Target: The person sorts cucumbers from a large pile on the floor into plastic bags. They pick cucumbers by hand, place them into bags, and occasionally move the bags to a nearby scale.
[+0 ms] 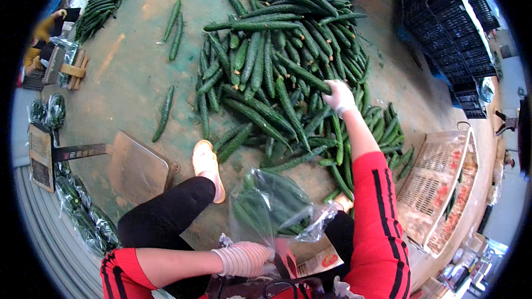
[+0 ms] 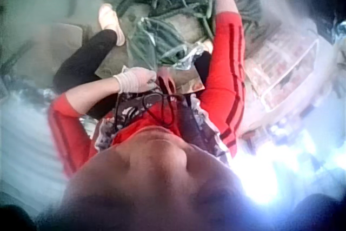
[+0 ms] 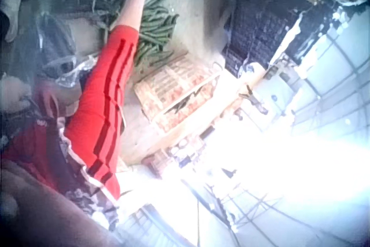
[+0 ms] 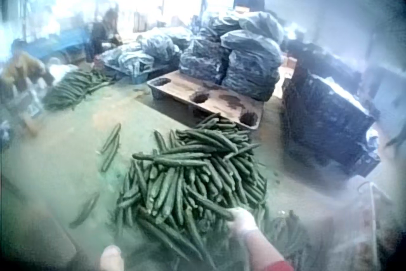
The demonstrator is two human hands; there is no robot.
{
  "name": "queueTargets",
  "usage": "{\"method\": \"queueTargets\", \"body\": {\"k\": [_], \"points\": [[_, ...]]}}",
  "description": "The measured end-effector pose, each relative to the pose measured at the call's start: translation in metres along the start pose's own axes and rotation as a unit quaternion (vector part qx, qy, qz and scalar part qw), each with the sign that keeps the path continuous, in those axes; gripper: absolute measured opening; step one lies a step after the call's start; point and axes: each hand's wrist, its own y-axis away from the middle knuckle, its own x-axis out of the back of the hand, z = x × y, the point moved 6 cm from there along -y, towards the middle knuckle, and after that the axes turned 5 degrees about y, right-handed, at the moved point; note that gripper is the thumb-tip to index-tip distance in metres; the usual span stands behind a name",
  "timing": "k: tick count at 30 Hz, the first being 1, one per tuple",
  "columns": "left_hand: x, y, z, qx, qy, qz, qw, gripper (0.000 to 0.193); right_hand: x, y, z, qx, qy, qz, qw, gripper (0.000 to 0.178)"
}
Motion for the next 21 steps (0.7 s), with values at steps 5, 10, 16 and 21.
{"method": "queueTargets", "body": {"k": [5, 10, 16, 21], "points": [[0.007, 0.005, 0.0, -0.016, 0.015, 0.067, 0.998, 0.026, -0.07, -0.059, -0.024, -0.205, 0.145, -0.137, 0.958, 0.064], [0.01, 0.002, -0.008, -0.012, 0.006, 0.069, 0.998, 0.029, -0.074, -0.035, -0.009, -0.182, 0.02, -0.146, 0.972, 0.06], [0.022, 0.007, -0.014, -0.041, 0.054, 0.134, 0.989, 0.032, 0.0, 0.07, -0.001, -0.177, -0.198, 0.121, 0.956, 0.065], [0.056, 0.012, -0.045, -0.179, 0.242, 0.266, 0.916, 0.023, 0.075, 0.184, -0.08, -0.127, -0.649, 0.175, 0.729, 0.042]]}}
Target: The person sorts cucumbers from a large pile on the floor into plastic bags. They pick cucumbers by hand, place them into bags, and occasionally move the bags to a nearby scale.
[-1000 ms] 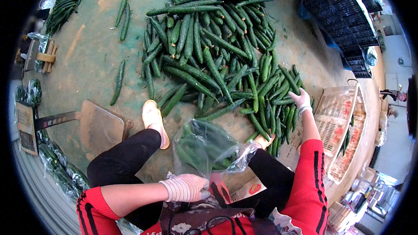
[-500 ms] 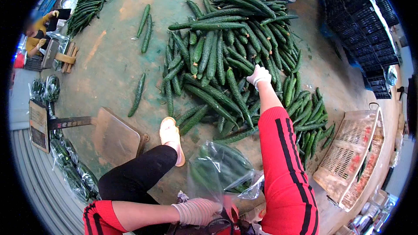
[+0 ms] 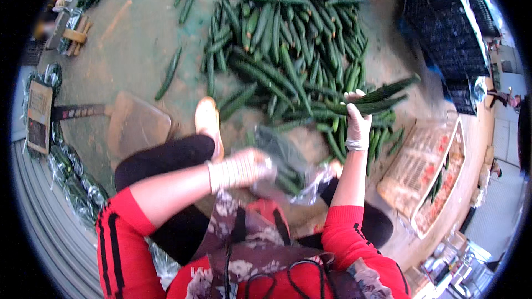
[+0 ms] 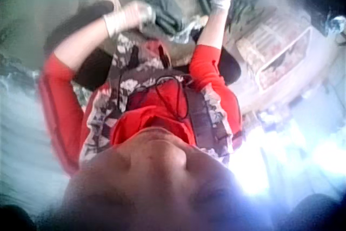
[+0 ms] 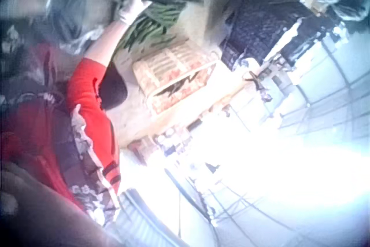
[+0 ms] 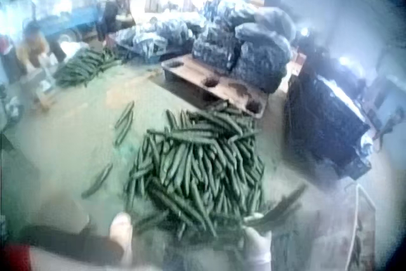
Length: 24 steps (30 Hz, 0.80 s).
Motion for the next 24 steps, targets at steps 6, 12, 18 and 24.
{"method": "queueTargets", "body": {"k": [6, 12, 18, 24], "points": [[0.004, 0.009, -0.002, 0.131, 0.258, 0.032, 0.957, 0.043, -0.019, 0.144, 0.006, -0.156, -0.041, -0.024, 0.987, 0.04], [0.003, 0.009, -0.006, 0.124, 0.272, 0.049, 0.953, 0.046, -0.049, 0.23, 0.095, -0.153, 0.303, 0.016, 0.94, 0.054], [0.003, 0.017, -0.004, 0.13, 0.27, 0.061, 0.952, 0.046, -0.036, 0.293, 0.116, -0.302, 0.662, -0.223, 0.648, 0.066], [0.001, 0.023, 0.003, 0.117, 0.171, 0.081, 0.975, 0.041, -0.06, 0.249, 0.114, -0.078, 0.629, -0.184, 0.752, 0.049]]}}
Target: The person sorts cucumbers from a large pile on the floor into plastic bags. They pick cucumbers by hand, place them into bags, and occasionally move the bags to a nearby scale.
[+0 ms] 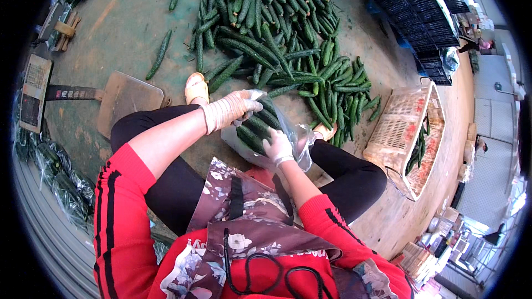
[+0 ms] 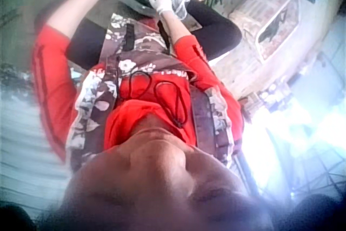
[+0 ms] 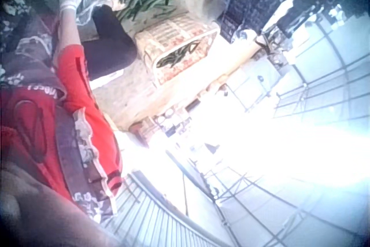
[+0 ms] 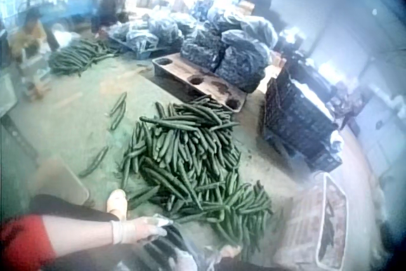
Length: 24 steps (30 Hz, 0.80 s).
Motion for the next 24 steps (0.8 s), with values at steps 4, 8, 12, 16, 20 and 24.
{"method": "queueTargets", "body": {"k": [4, 8, 12, 16, 20, 24], "points": [[-0.003, -0.004, 0.003, -0.005, -0.033, 0.001, 0.999, 0.043, -0.018, -0.043, -0.015, 0.036, 0.056, -0.023, 0.997, 0.071], [0.003, -0.008, 0.002, -0.011, -0.069, 0.024, 0.997, 0.044, -0.027, -0.059, -0.019, 0.007, 0.1, -0.1, 0.99, 0.059], [0.01, -0.02, -0.009, -0.019, -0.133, -0.018, 0.991, 0.035, -0.02, -0.058, -0.001, 0.006, -0.053, -0.008, 0.999, 0.054], [-0.009, -0.008, -0.009, 0.051, -0.215, -0.07, 0.973, 0.03, -0.01, -0.043, 0.018, -0.026, -0.032, 0.034, 0.999, 0.056], [-0.038, 0.01, -0.031, 0.121, -0.337, -0.21, 0.91, 0.033, 0.015, -0.047, 0.023, -0.029, 0.116, -0.125, 0.985, 0.036], [-0.047, 0.02, -0.035, 0.144, -0.353, -0.21, 0.9, 0.032, 0.027, -0.055, 0.062, -0.069, -0.433, -0.257, 0.861, 0.028]]}}
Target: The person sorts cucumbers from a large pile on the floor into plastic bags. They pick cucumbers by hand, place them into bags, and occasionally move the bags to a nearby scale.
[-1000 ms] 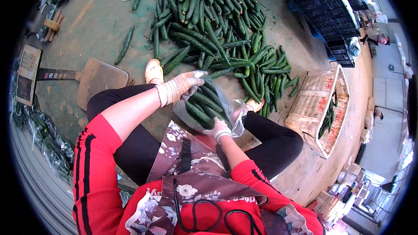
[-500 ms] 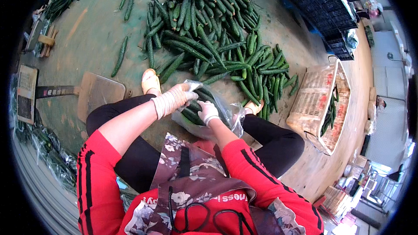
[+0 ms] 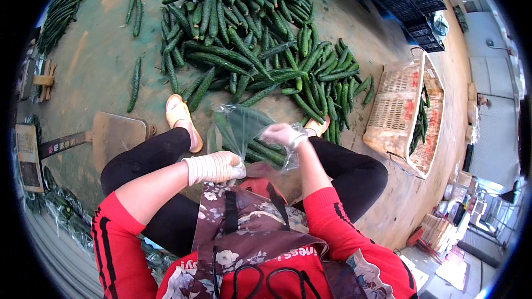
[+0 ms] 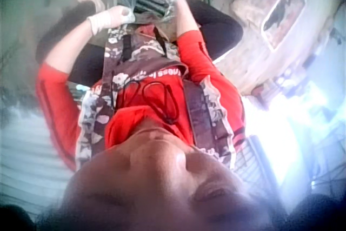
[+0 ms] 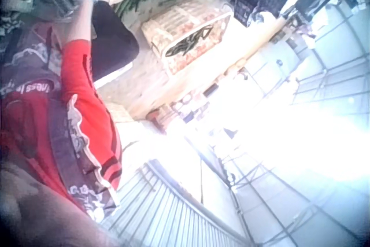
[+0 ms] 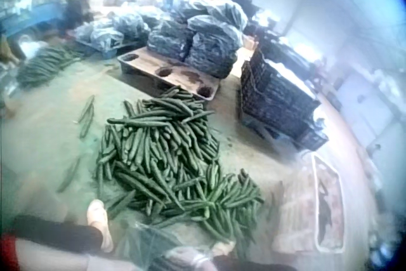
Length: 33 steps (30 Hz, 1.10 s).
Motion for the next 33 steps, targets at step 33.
{"method": "queueTargets", "body": {"k": [33], "points": [[0.029, -0.023, 0.01, 0.029, 0.056, 0.008, 0.998, 0.029, 0.288, 0.028, 0.024, -0.194, 0.589, 0.432, 0.655, 0.026]]}}
